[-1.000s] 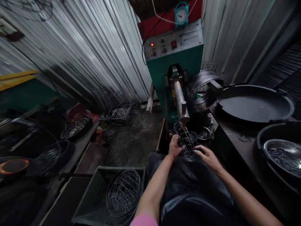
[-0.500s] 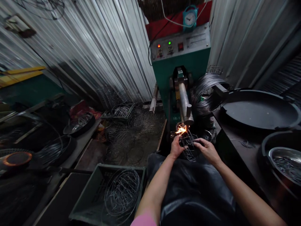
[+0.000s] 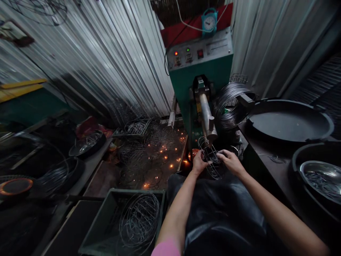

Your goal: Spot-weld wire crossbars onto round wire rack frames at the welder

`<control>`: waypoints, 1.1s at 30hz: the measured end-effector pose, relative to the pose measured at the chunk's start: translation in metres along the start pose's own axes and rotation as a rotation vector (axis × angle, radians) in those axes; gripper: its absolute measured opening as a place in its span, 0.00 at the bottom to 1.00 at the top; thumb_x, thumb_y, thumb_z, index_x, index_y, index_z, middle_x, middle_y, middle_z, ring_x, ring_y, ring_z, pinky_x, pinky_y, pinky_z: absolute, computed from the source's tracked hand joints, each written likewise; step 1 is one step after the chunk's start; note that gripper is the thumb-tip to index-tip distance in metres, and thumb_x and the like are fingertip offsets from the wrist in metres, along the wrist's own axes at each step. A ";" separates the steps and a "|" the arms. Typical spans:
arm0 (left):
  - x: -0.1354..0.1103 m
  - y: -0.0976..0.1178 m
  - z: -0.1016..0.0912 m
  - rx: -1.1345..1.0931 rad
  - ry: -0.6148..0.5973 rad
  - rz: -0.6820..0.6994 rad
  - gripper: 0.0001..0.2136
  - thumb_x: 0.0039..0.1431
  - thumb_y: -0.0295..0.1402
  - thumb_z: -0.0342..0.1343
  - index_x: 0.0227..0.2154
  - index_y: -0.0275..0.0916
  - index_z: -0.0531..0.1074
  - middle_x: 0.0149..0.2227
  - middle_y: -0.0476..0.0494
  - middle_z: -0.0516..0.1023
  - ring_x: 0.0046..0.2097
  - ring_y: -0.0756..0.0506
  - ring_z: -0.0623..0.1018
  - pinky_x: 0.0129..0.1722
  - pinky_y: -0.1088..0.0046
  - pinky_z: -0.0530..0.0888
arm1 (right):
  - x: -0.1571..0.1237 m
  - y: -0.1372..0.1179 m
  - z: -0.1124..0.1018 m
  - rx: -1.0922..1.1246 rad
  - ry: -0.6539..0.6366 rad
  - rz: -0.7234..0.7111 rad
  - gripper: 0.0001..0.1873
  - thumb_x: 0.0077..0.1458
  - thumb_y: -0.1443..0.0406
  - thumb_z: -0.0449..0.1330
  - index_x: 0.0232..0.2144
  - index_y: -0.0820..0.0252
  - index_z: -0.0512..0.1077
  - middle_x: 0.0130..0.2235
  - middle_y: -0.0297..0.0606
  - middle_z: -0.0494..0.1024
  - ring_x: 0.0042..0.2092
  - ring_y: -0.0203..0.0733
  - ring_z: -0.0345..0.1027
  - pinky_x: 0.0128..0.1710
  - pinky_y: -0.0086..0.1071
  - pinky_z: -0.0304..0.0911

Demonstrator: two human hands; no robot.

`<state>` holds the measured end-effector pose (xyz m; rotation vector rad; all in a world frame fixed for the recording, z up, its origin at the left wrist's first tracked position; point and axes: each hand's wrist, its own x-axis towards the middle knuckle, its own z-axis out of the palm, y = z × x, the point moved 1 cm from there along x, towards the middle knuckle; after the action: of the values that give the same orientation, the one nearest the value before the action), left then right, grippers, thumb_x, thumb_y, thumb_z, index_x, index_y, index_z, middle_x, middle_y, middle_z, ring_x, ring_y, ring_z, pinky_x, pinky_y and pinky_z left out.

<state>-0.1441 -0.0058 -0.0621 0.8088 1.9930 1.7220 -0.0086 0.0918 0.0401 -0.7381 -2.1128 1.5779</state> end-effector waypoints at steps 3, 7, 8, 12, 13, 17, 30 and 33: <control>0.000 0.001 -0.004 0.016 -0.023 0.030 0.35 0.27 0.31 0.71 0.44 0.38 0.67 0.44 0.39 0.71 0.47 0.40 0.72 0.48 0.59 0.68 | -0.004 0.007 -0.003 0.020 -0.025 0.032 0.17 0.44 0.52 0.58 0.29 0.59 0.71 0.28 0.35 0.75 0.32 0.41 0.66 0.32 0.32 0.61; -0.008 0.005 -0.008 0.022 -0.013 0.041 0.34 0.27 0.33 0.70 0.44 0.38 0.67 0.44 0.39 0.71 0.47 0.41 0.72 0.48 0.62 0.68 | -0.029 0.023 -0.010 0.064 -0.172 0.087 0.17 0.45 0.53 0.59 0.32 0.59 0.72 0.31 0.36 0.75 0.33 0.41 0.67 0.34 0.32 0.62; -0.010 0.006 -0.007 0.029 -0.017 0.046 0.33 0.28 0.34 0.70 0.43 0.38 0.67 0.43 0.40 0.72 0.46 0.42 0.72 0.48 0.63 0.68 | -0.034 0.025 -0.012 0.069 -0.207 0.087 0.16 0.46 0.53 0.58 0.31 0.59 0.72 0.30 0.35 0.75 0.33 0.40 0.67 0.34 0.32 0.62; -0.012 0.010 -0.003 0.038 -0.028 0.040 0.29 0.31 0.37 0.69 0.41 0.39 0.66 0.40 0.44 0.73 0.44 0.44 0.73 0.46 0.65 0.68 | -0.032 0.018 -0.014 0.085 -0.193 0.055 0.16 0.47 0.52 0.57 0.30 0.59 0.71 0.29 0.33 0.74 0.32 0.39 0.67 0.34 0.31 0.61; -0.011 0.010 -0.002 0.030 -0.018 0.025 0.29 0.32 0.36 0.69 0.41 0.39 0.66 0.40 0.44 0.73 0.43 0.44 0.73 0.46 0.66 0.68 | -0.028 0.014 -0.013 0.089 -0.175 0.049 0.17 0.47 0.52 0.57 0.30 0.59 0.71 0.29 0.34 0.74 0.32 0.39 0.67 0.34 0.31 0.62; -0.004 0.009 -0.001 -0.022 0.035 -0.028 0.28 0.33 0.35 0.69 0.40 0.38 0.66 0.39 0.43 0.74 0.42 0.45 0.73 0.45 0.67 0.68 | -0.007 -0.001 -0.008 0.079 -0.117 0.001 0.16 0.45 0.53 0.57 0.28 0.59 0.71 0.28 0.34 0.74 0.32 0.40 0.67 0.34 0.32 0.61; -0.005 0.001 0.006 -0.233 -0.044 -0.098 0.33 0.29 0.32 0.70 0.44 0.37 0.66 0.38 0.44 0.74 0.41 0.46 0.74 0.46 0.65 0.68 | 0.001 -0.004 -0.008 0.012 -0.096 -0.018 0.15 0.44 0.54 0.59 0.29 0.59 0.74 0.30 0.36 0.77 0.34 0.42 0.69 0.35 0.33 0.63; -0.007 0.000 0.004 -0.194 -0.023 -0.124 0.34 0.28 0.32 0.70 0.45 0.38 0.66 0.39 0.44 0.74 0.43 0.45 0.73 0.46 0.65 0.68 | -0.008 0.003 -0.013 0.027 -0.117 0.042 0.16 0.43 0.54 0.60 0.32 0.58 0.74 0.32 0.37 0.78 0.35 0.44 0.70 0.36 0.34 0.65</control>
<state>-0.1358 -0.0072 -0.0637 0.6235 1.7871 1.7912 0.0062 0.0969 0.0408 -0.7012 -2.1663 1.7070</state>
